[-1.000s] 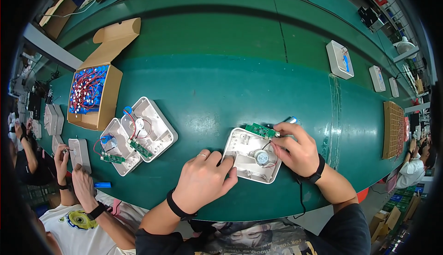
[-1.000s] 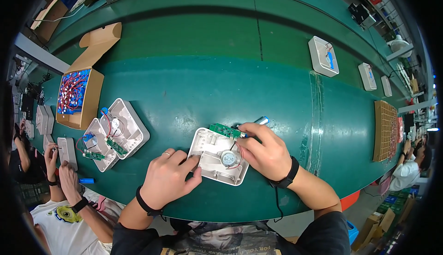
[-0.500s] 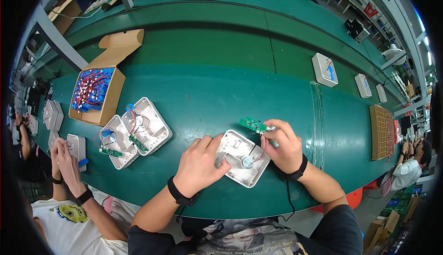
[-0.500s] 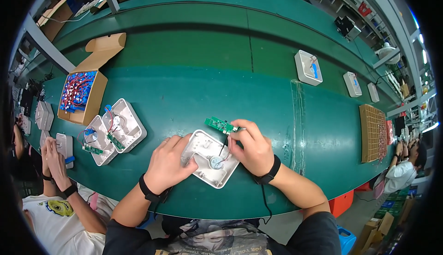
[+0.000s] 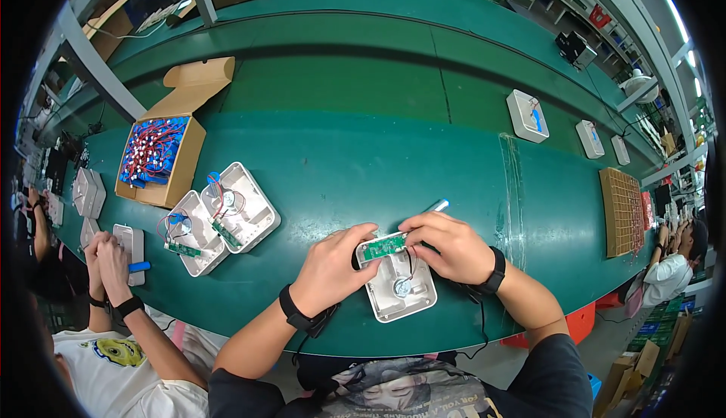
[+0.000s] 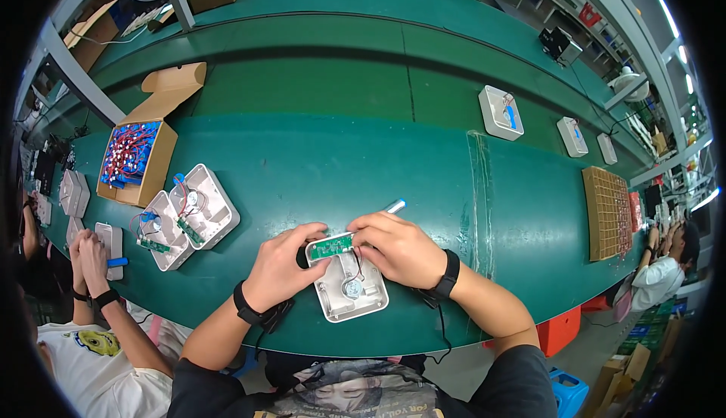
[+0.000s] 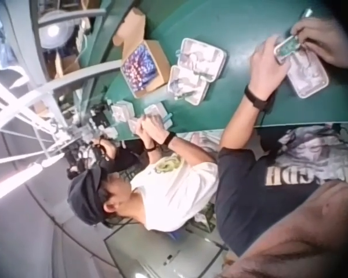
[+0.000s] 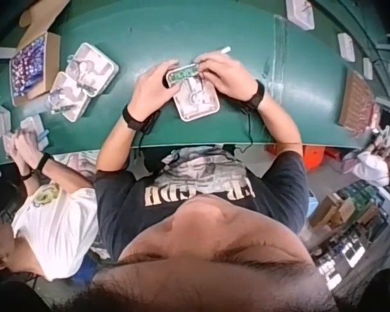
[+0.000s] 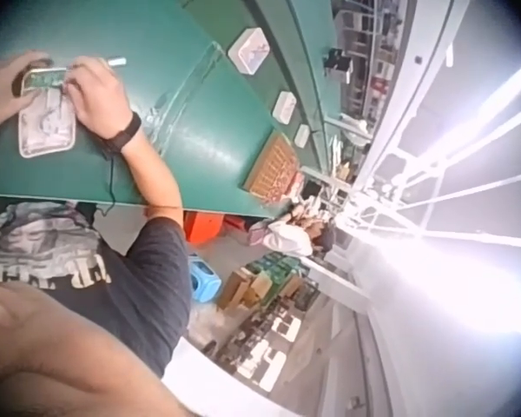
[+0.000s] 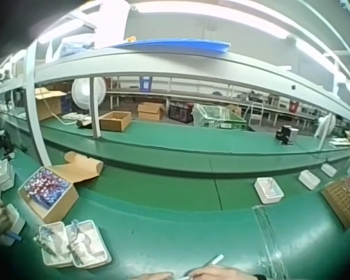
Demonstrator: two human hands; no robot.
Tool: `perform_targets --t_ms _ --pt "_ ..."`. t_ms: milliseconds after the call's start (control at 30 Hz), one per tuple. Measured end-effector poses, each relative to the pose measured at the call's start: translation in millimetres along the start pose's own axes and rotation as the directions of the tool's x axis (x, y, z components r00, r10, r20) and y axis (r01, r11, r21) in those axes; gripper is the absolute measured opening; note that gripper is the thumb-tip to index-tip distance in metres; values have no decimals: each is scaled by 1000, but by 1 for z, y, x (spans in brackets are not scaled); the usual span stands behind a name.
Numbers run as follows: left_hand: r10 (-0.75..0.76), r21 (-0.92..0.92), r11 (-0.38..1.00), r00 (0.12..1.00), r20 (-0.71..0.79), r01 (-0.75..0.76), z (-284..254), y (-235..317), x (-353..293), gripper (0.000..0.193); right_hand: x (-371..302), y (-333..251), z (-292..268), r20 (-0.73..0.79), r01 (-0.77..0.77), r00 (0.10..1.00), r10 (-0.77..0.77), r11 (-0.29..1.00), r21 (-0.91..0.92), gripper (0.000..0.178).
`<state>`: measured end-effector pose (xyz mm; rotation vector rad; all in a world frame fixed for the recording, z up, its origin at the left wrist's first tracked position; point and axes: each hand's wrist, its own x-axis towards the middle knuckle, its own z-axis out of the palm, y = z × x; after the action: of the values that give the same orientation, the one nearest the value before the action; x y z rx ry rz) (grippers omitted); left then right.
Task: The person assembles electronic devices by hand, picking up a plastic housing, a circuit board, and a battery. They fit the components into the housing, tuck the wires into the casing, and place the assembled unit into a tray.
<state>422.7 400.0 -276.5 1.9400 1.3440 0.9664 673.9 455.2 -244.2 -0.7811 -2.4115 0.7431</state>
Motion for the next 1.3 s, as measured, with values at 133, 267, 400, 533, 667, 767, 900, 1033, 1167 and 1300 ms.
perform_targets --t_ms 133,267,400,533,667,767,900,1033,1167,1300 --pt "34 -8 999 999 4 -34 -1 -1 0 39 -3 -6 3 7 -43 999 43 998 -55 16" --pt "104 42 994 994 33 -105 -2 -4 -2 29 -5 -7 12 -6 -30 1000 29 993 -110 14" --pt "174 93 980 984 47 -178 0 -7 -4 20 -8 -3 18 -8 -50 999 49 987 -152 12" --pt "224 148 962 973 46 -229 2 -8 -4 14 -8 -5 19 9 -92 995 95 983 -159 10" --pt "249 188 949 968 45 -253 3 -9 -5 12 -10 -4 20 20 -103 994 108 982 -157 10" --pt "247 199 947 968 54 -252 3 -9 -5 12 -8 0 19 48 -114 992 121 985 -130 11" --pt "236 194 950 970 59 -243 4 -9 -2 11 -9 2 22 47 -140 988 146 983 -119 13" --pt "238 165 955 968 77 -248 1 -7 0 10 -4 2 10 24 -55 998 59 991 -122 15" --pt "212 220 952 977 22 -212 0 -6 -3 9 -1 7 -21 30 -133 990 136 986 -96 17" --pt "164 289 946 985 -44 -145 -3 -10 -1 9 -7 -3 -15 36 -152 987 156 984 -94 21"
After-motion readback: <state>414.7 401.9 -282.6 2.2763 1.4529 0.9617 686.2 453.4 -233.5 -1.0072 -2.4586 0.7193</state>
